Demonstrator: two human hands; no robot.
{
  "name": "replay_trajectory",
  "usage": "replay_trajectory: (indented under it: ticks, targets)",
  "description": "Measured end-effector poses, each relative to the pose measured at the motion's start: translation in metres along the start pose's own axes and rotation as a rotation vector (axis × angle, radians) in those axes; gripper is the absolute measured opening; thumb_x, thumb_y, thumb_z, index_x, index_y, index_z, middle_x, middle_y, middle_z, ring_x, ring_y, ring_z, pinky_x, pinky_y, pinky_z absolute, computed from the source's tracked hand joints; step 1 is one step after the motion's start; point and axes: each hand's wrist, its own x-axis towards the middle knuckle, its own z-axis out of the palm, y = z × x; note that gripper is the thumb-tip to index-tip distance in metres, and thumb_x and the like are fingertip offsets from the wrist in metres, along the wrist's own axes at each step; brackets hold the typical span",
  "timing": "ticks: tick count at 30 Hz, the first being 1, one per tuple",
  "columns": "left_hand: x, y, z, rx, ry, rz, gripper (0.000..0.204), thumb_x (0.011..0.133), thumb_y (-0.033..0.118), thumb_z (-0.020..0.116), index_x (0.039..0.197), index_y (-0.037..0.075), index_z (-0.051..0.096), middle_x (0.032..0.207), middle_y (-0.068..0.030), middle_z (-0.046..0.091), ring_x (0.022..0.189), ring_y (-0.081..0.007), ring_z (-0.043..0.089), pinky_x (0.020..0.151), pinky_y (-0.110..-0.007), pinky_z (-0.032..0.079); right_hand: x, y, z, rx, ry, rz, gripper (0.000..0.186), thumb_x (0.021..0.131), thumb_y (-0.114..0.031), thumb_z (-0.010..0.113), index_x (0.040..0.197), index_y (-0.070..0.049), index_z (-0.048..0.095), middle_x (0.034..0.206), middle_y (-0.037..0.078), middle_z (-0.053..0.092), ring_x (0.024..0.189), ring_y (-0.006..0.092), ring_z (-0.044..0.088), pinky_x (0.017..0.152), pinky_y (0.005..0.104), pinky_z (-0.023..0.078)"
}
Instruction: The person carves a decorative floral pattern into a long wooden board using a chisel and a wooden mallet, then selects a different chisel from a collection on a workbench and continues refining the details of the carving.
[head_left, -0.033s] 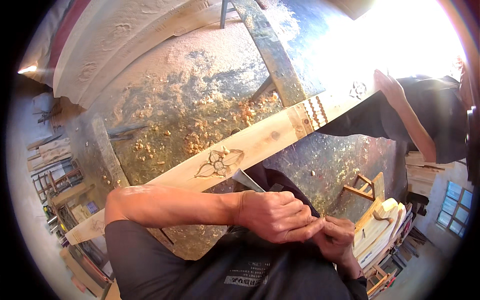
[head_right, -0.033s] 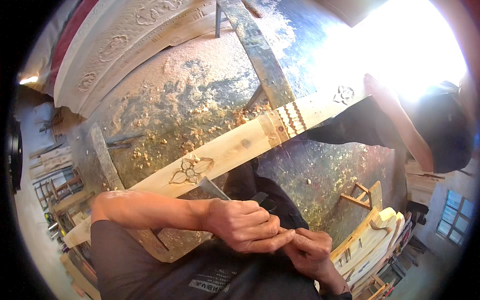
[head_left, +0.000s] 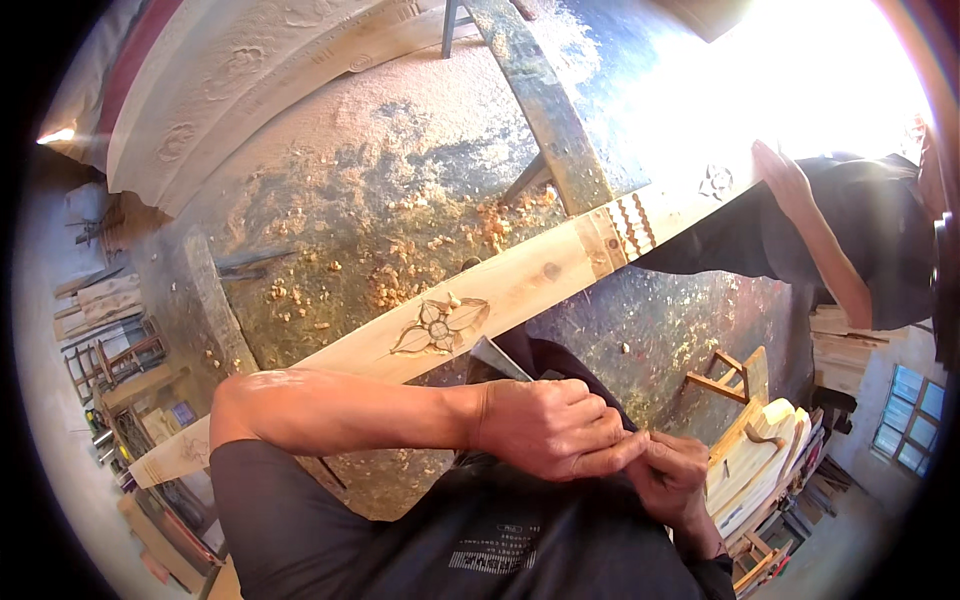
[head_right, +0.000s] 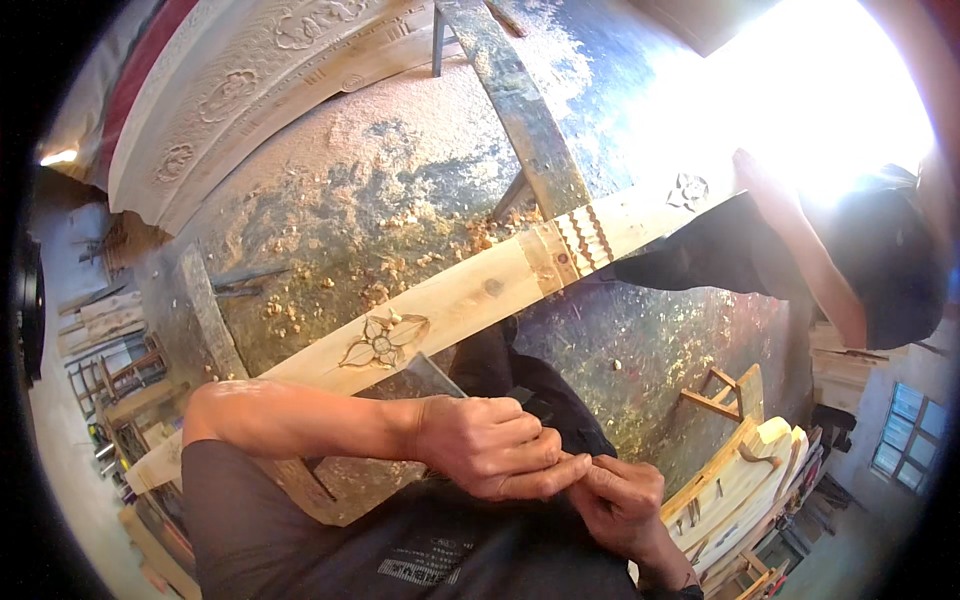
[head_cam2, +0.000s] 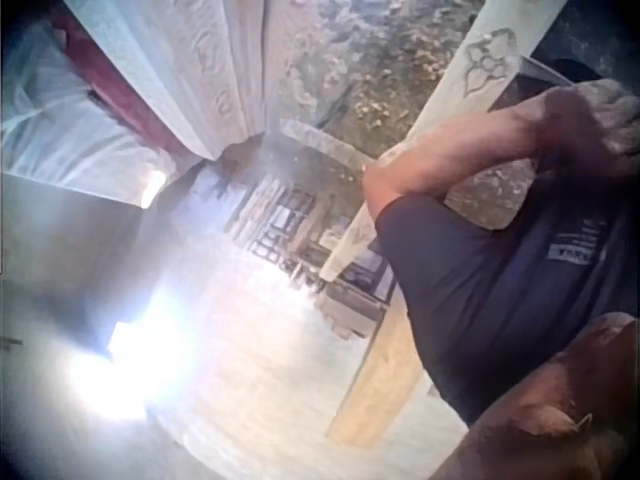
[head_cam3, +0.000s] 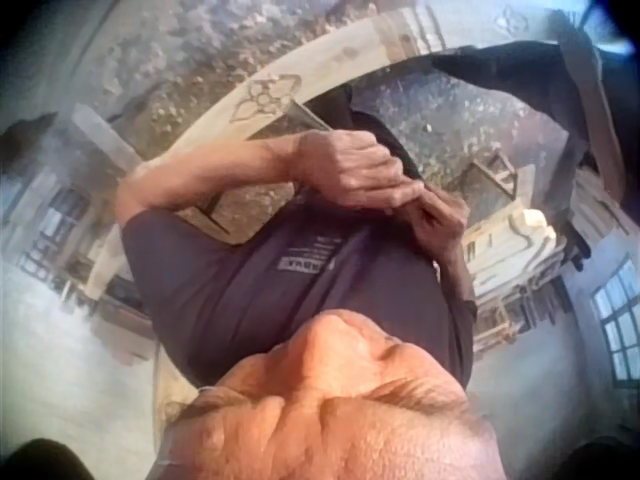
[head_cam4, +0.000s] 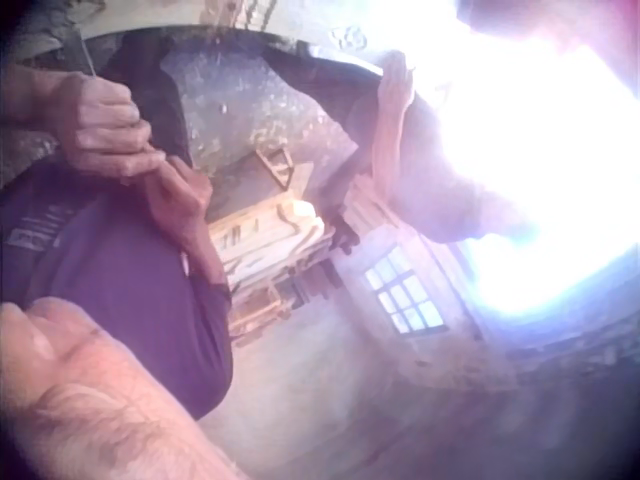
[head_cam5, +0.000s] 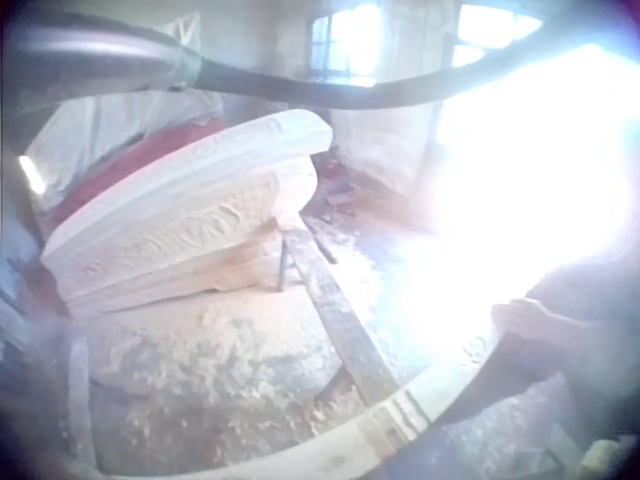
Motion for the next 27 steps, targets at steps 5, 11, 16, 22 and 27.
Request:
replay_trajectory:
  ticks: [5, 11, 16, 22, 27]
  targets:
    - [-0.003, -0.005, 0.001, -0.129, -0.068, -0.055, 0.044, 0.1, 0.03, 0.072, 0.134, 0.002, 0.071, 0.089, 0.0003, 0.061, 0.068, -0.0093, 0.056, 0.056, -0.027, 0.04, 0.003, -0.001, 0.004, -0.011, 0.045, 0.008, 0.018, 0.09, 0.006, 0.08, 0.107, 0.001, 0.081, 0.073, 0.013, 0.066, 0.057, 0.0279, 0.067, 0.052, 0.038, 0.049]
    - [-0.005, -0.008, 0.002, -0.251, -0.094, -0.148, 0.059, 0.097, 0.041, 0.075, 0.14, 0.001, 0.066, 0.086, -0.0004, 0.056, 0.07, -0.013, 0.059, 0.059, -0.03, 0.044, 0.016, -0.014, -0.002, -0.059, 0.008, 0.03, 0.021, 0.091, 0.005, 0.079, 0.112, 0.0, 0.08, 0.077, 0.015, 0.069, 0.061, 0.0303, 0.07, 0.054, 0.0393, 0.051]
    - [-0.001, -0.014, -0.003, -0.305, -0.101, -0.146, 0.066, 0.098, 0.045, 0.075, 0.142, -0.002, 0.064, 0.087, -0.0011, 0.057, 0.071, -0.0149, 0.06, 0.06, -0.032, 0.045, 0.025, -0.031, -0.015, -0.107, -0.045, 0.06, 0.022, 0.091, 0.004, 0.078, 0.112, -0.001, 0.081, 0.076, 0.016, 0.069, 0.061, 0.0318, 0.07, 0.054, 0.04, 0.052]
    - [0.0, -0.019, -0.003, -0.406, -0.071, -0.135, 0.07, 0.098, 0.047, 0.074, 0.143, -0.004, 0.062, 0.088, -0.0025, 0.058, 0.072, -0.0167, 0.061, 0.06, -0.033, 0.046, 0.031, -0.043, -0.023, -0.104, -0.046, 0.104, 0.02, 0.091, 0.004, 0.078, 0.11, 0.0, 0.081, 0.074, 0.016, 0.068, 0.06, 0.0321, 0.069, 0.054, 0.0406, 0.052]
    - [0.0, -0.021, -0.002, -0.427, -0.078, -0.173, 0.072, 0.097, 0.045, 0.076, 0.145, -0.006, 0.06, 0.092, -0.0052, 0.063, 0.074, -0.0192, 0.063, 0.062, -0.035, 0.047, 0.04, -0.037, -0.026, -0.085, -0.066, 0.131, 0.02, 0.09, 0.005, 0.077, 0.109, 0.0, 0.081, 0.074, 0.016, 0.069, 0.06, 0.0332, 0.069, 0.055, 0.0396, 0.053]
